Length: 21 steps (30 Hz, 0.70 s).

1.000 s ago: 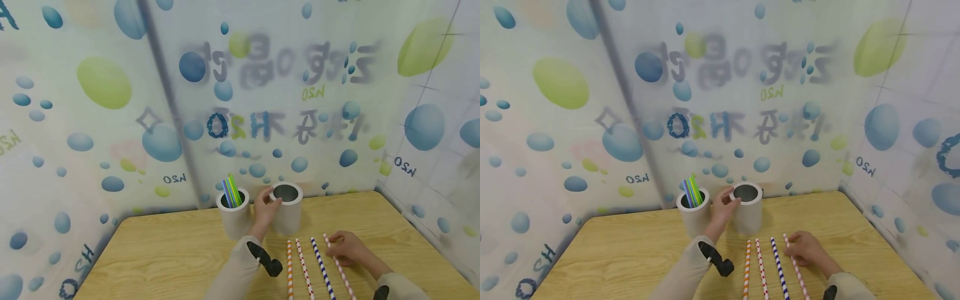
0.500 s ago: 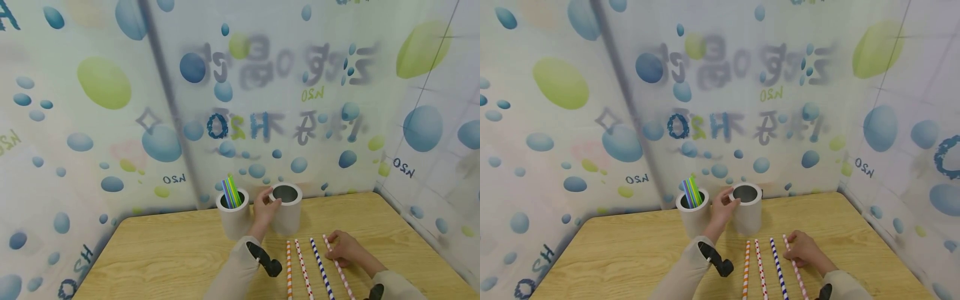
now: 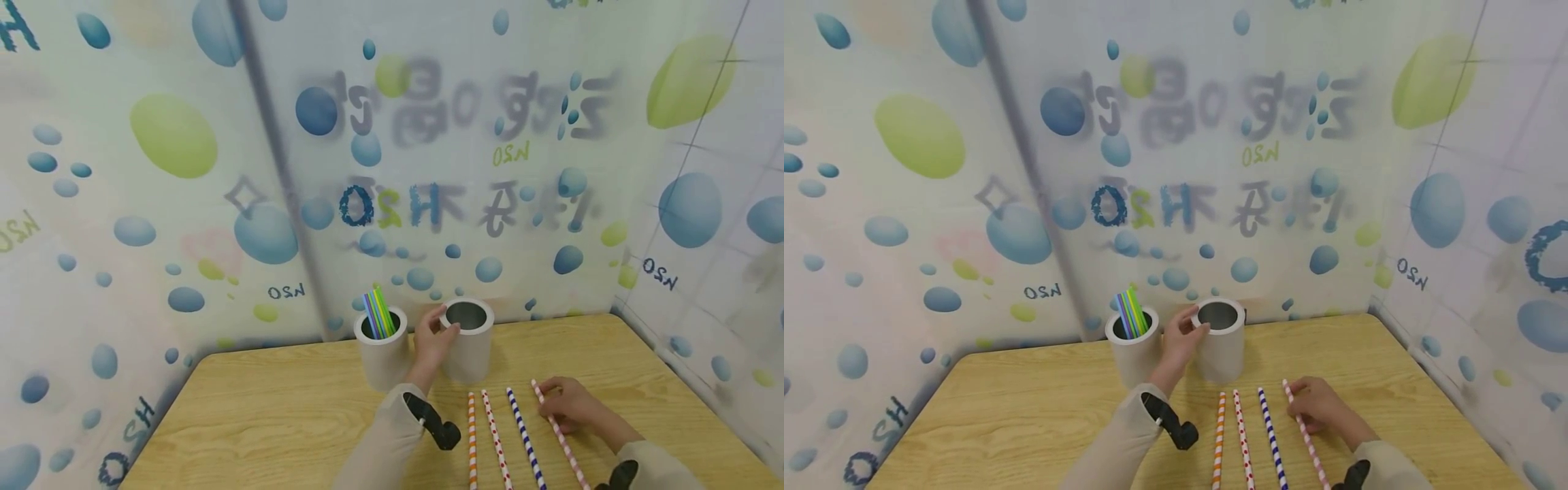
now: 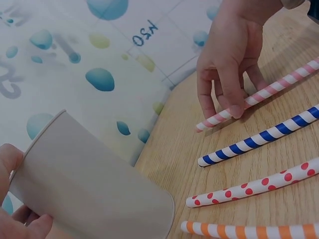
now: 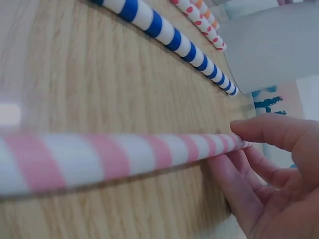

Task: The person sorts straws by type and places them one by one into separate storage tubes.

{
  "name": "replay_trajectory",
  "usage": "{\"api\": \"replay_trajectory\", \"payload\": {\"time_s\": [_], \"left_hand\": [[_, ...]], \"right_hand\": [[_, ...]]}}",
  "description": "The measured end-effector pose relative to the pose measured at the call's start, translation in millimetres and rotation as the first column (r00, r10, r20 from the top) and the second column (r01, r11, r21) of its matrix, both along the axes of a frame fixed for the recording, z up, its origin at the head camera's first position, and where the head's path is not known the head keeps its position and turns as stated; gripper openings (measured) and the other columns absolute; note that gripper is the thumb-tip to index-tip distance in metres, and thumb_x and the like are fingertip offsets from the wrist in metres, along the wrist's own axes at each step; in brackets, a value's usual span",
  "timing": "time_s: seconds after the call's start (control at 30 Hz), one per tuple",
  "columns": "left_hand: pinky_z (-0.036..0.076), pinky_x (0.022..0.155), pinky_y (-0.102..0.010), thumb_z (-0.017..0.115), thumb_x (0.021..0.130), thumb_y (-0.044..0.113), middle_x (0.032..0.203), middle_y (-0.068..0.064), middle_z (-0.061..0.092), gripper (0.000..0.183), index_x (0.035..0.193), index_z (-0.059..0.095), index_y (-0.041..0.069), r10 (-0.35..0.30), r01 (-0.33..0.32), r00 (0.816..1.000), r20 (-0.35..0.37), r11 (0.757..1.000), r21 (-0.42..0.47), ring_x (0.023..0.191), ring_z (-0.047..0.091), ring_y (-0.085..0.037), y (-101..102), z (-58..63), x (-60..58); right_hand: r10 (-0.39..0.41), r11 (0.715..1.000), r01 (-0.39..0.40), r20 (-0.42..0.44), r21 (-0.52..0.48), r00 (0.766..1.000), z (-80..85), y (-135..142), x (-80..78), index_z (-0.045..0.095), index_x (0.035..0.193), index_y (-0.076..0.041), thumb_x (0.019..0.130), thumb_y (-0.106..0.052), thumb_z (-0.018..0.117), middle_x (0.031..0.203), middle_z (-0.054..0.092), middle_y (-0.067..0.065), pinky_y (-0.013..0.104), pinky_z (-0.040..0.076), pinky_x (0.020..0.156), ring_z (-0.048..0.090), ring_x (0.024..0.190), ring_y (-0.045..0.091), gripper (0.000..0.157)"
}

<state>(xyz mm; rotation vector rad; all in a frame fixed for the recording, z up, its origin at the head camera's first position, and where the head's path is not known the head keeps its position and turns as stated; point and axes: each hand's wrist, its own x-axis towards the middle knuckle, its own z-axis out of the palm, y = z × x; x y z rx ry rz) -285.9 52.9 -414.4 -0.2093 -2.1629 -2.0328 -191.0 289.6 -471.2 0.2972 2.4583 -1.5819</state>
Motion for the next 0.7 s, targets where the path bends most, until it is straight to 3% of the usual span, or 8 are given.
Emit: {"api": "replay_trajectory", "payload": {"time_s": [0.13,0.27,0.47,0.7], "left_hand": [[0.046,0.09,-0.035,0.069,0.079,0.014,0.109,-0.01,0.058,0.04,0.117,0.061,0.009,-0.003,0.003,1.0,0.019,1.0,-0.004,0.101,0.053,-0.026,1,-0.1,-1.9],[0.044,0.093,-0.038,0.069,0.078,0.009,0.113,-0.013,0.057,0.041,0.118,0.06,0.007,0.015,-0.013,0.997,0.08,1.0,-0.018,0.105,0.052,-0.028,2,5.7,-0.4],[0.044,0.093,-0.038,0.068,0.078,0.008,0.114,-0.017,0.056,0.042,0.119,0.059,0.006,0.019,-0.017,0.997,0.078,1.0,-0.024,0.104,0.052,-0.028,2,6.4,-0.7],[0.044,0.092,-0.038,0.069,0.079,0.009,0.112,-0.014,0.057,0.041,0.119,0.059,0.007,0.018,-0.016,0.997,0.081,0.999,-0.033,0.103,0.053,-0.027,3,5.5,0.1]], "right_hand": [[0.008,0.999,-0.007,0.033,-0.031,0.999,5.3,2,-1.7,0.048,0.116,0.008,0.072,-0.003,0.067,0.075,0.052,0.007,0.026,0.048,0.044,0.051,0.058,0.015,0.049],[0.061,0.997,-0.061,-0.013,-0.054,0.998,12.7,3,-6.4,0.046,0.119,0.009,0.076,-0.003,0.065,0.079,0.056,0.01,0.029,0.05,0.046,0.055,0.06,0.018,0.048],[0.074,0.993,-0.082,-0.087,-0.083,0.993,31.3,-1,-18.5,0.041,0.124,0.01,0.083,-0.004,0.063,0.093,0.055,0.014,0.039,0.054,0.058,0.057,0.074,0.021,0.048],[0.076,0.992,-0.087,-0.123,-0.093,0.989,57.5,-6,-33.8,0.038,0.129,0.008,0.084,-0.009,0.065,0.097,0.053,0.016,0.04,0.055,0.062,0.057,0.079,0.021,0.055]]}}
